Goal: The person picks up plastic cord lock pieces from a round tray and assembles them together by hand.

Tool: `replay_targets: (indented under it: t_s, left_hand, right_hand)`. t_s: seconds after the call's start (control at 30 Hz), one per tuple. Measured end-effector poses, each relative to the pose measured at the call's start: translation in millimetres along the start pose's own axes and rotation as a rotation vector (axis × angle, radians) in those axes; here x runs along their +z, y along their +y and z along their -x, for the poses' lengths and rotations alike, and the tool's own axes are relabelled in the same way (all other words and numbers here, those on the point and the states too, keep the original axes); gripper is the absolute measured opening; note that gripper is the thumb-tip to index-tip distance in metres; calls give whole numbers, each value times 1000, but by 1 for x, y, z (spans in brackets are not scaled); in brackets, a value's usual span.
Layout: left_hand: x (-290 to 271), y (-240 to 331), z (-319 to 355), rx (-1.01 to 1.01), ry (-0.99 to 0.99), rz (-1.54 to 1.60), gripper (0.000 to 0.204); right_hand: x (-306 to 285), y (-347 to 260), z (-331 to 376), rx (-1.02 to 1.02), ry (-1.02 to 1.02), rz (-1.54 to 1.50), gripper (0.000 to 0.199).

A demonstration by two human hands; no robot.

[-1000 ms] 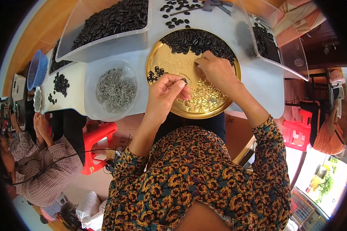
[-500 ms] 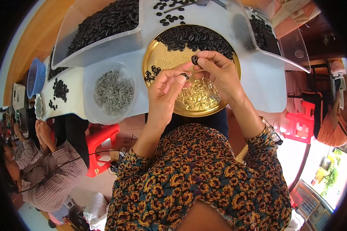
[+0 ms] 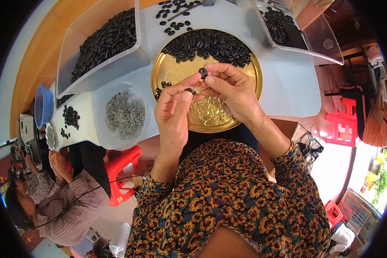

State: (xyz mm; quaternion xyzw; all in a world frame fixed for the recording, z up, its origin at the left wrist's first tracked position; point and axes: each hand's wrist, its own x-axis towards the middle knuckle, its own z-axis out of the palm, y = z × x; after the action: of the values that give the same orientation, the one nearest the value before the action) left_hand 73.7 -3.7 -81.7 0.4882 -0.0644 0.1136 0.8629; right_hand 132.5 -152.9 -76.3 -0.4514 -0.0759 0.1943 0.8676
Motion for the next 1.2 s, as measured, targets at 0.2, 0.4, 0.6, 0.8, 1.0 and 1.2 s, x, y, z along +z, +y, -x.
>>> replay_targets:
  t_s: [0.2, 0.4, 0.6, 0.8, 1.0, 1.2]
  left_hand:
    - [4, -2, -1, 15, 35, -27, 15]
    - [3, -3, -3, 26, 21, -104, 14]
    - [3, -7, -4, -27, 37, -27, 14]
    - [0, -13, -5, -53, 94, 7, 14]
    - [5, -12, -5, -54, 90, -35, 13]
    - [6, -13, -5, -79, 158, -55, 13]
  right_hand:
    - [2, -1, 1, -65, 45, 331, 27]
    - [0, 1, 1, -137, 25, 630, 24]
    - [-6, -4, -3, -283, 6, 865, 16]
    - [-6, -4, -1, -45, 130, 374, 19]
    - [-4, -3, 2, -18, 122, 143, 21]
    - [-2, -2, 6, 63, 102, -51, 20]
